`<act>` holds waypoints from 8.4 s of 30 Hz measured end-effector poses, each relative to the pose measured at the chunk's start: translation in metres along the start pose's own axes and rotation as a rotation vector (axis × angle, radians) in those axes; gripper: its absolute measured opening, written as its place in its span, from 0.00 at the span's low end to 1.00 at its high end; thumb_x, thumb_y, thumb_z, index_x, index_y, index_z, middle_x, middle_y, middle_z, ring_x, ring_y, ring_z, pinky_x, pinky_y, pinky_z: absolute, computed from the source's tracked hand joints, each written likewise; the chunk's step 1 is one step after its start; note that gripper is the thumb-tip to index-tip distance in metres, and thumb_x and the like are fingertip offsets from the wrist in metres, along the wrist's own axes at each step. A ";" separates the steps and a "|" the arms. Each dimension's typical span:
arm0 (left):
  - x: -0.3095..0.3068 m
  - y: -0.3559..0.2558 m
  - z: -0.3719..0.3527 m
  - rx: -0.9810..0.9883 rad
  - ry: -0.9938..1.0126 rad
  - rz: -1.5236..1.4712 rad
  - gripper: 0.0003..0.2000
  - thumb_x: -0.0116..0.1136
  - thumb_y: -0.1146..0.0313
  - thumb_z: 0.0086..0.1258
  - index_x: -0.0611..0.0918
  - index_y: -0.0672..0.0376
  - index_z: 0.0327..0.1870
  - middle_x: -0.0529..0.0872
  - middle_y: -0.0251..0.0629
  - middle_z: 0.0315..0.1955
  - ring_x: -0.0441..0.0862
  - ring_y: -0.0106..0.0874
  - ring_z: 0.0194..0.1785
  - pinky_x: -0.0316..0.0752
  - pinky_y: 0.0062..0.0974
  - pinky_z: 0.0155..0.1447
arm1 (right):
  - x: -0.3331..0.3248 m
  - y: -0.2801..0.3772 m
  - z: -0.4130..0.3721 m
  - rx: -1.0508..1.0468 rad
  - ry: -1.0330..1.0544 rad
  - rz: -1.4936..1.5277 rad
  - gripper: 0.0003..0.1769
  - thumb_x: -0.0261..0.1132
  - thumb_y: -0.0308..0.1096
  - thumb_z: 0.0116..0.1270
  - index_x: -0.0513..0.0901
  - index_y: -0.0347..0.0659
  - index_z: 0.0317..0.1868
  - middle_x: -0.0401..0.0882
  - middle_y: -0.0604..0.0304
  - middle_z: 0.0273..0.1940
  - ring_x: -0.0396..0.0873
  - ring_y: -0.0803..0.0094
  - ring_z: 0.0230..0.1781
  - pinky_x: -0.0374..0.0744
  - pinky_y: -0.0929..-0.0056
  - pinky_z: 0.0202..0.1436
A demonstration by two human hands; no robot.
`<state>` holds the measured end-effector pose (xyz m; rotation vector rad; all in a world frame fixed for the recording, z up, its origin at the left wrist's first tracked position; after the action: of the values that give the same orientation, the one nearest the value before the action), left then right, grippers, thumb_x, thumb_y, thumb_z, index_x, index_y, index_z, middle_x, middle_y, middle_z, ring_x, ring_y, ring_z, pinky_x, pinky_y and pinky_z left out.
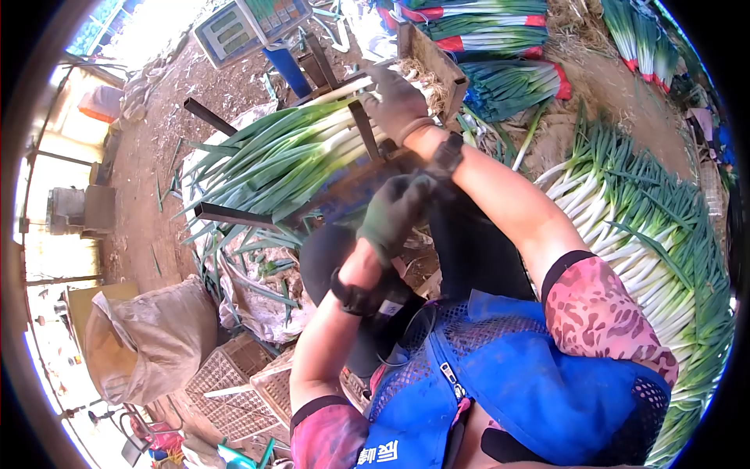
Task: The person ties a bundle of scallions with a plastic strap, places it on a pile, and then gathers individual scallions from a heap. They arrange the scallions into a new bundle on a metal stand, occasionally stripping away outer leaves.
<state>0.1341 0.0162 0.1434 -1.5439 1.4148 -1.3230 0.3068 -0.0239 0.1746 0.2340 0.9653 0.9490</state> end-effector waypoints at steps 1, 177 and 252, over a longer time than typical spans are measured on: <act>-0.009 -0.006 -0.003 0.044 0.016 0.032 0.18 0.57 0.55 0.76 0.82 0.63 0.51 0.83 0.30 0.36 0.77 0.20 0.35 0.72 0.19 0.38 | 0.001 -0.014 0.004 0.116 0.050 0.059 0.23 0.66 0.44 0.66 0.77 0.44 0.58 0.83 0.50 0.49 0.82 0.51 0.49 0.80 0.57 0.53; 0.556 0.275 0.190 -0.474 0.878 0.194 0.15 0.62 0.64 0.72 0.80 0.57 0.55 0.83 0.31 0.37 0.78 0.23 0.37 0.74 0.21 0.34 | -0.527 -0.420 -0.445 1.316 -0.274 -0.405 0.34 0.52 0.14 0.67 0.61 0.34 0.75 0.67 0.50 0.72 0.68 0.66 0.72 0.66 0.78 0.74; 0.490 0.345 0.302 -0.598 0.873 0.534 0.32 0.56 0.49 0.74 0.69 0.60 0.72 0.77 0.42 0.63 0.75 0.36 0.64 0.68 0.30 0.68 | -0.400 -0.475 -0.436 1.613 -0.596 0.512 0.40 0.74 0.55 0.60 0.76 0.35 0.65 0.76 0.50 0.64 0.69 0.66 0.68 0.64 0.67 0.72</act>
<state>0.2692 -0.5763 -0.1423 -0.7406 2.7246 -1.3340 0.1535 -0.7120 -0.1055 2.0605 0.9032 0.2611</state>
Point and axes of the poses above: each hand's wrist, its own z-axis towards the middle knuckle, its own x-axis out of the palm, y = z × x, the point moved 5 cm from there along z, towards the middle knuckle
